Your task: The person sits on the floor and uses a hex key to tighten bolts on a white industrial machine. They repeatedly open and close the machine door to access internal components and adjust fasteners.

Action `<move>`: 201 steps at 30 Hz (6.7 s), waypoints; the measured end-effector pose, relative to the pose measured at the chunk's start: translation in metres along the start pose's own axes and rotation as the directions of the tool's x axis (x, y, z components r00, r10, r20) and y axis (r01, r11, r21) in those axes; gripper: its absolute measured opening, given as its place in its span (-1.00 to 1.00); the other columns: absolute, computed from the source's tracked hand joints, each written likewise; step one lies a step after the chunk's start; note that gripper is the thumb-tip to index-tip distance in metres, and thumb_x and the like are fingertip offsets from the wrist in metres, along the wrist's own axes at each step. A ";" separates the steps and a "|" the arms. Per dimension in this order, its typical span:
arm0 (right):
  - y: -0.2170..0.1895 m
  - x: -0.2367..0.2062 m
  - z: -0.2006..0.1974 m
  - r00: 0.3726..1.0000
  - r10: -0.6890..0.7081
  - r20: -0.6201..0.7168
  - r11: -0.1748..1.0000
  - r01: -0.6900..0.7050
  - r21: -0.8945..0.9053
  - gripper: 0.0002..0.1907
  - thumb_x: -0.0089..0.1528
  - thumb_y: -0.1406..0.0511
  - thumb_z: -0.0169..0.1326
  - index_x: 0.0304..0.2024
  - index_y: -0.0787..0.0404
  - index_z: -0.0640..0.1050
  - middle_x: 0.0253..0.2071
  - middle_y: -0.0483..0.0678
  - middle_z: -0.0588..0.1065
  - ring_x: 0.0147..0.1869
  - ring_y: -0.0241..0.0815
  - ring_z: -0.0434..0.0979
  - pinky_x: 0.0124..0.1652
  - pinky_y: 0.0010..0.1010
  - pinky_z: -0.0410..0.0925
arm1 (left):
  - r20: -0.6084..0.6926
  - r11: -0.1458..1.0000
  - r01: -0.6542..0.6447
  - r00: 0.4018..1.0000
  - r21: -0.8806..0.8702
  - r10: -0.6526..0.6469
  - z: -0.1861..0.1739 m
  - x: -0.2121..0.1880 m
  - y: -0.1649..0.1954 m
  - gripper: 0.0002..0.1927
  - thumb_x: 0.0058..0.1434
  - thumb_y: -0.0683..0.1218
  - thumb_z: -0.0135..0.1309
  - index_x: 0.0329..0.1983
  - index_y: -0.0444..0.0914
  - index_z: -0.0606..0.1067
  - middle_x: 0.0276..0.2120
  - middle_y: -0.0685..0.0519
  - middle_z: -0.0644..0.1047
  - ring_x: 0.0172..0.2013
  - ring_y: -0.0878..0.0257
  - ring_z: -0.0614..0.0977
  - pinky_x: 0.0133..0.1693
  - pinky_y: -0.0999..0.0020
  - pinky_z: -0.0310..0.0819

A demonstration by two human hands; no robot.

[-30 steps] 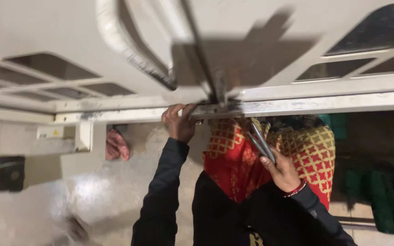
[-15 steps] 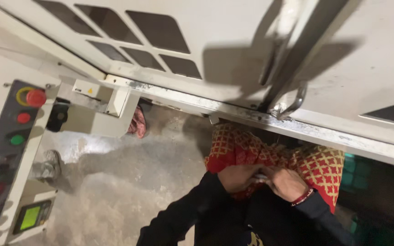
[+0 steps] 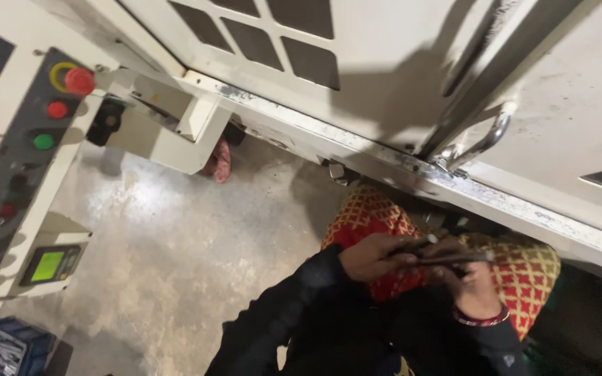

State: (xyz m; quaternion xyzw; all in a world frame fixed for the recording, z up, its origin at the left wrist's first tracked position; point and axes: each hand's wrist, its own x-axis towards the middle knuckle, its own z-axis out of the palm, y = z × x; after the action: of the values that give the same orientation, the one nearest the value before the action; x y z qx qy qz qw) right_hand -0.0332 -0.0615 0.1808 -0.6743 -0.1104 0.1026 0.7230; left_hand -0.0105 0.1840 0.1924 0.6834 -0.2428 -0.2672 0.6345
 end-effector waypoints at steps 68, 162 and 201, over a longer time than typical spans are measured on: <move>-0.120 0.181 0.020 0.334 -0.924 0.187 0.016 0.523 -0.852 -0.83 0.19 0.27 0.39 -0.22 0.12 0.65 -0.39 -0.10 0.45 -0.17 -0.04 0.54 -0.03 -0.22 0.28 | -0.271 0.739 -0.670 0.726 -0.070 0.632 -0.142 0.097 0.205 -0.46 0.57 0.27 -0.08 0.06 -0.33 0.45 -0.58 0.16 0.25 -0.64 0.46 0.15 -0.57 0.50 0.00; -0.127 0.172 0.026 0.417 -0.896 0.152 0.081 0.490 -0.868 -0.85 0.19 0.22 0.35 -0.26 0.10 0.66 -0.34 -0.06 0.46 -0.07 -0.01 0.47 0.12 -0.04 0.25 | -0.547 0.606 -0.756 0.407 0.246 0.731 -0.162 0.090 0.177 -0.62 0.66 0.07 -0.06 0.29 -0.30 0.37 -0.52 0.10 0.27 -0.59 0.43 0.16 -0.53 0.52 0.07; -0.129 0.171 0.026 0.418 -0.895 0.156 0.084 0.502 -0.861 -0.84 0.21 0.22 0.36 -0.28 0.11 0.64 -0.31 -0.07 0.45 -0.06 0.01 0.48 0.02 -0.06 0.28 | -0.548 0.599 -0.774 0.416 0.206 0.726 -0.162 0.092 0.172 -0.61 0.65 0.07 -0.04 0.31 -0.31 0.34 -0.52 0.10 0.25 -0.60 0.42 0.15 -0.53 0.52 0.04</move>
State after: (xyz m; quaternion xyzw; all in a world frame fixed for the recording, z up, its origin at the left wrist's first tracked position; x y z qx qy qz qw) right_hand 0.1218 0.0049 0.3150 -0.7755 -0.3051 -0.4806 0.2731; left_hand 0.1680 0.2290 0.3673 0.5225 -0.3049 0.2575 0.7535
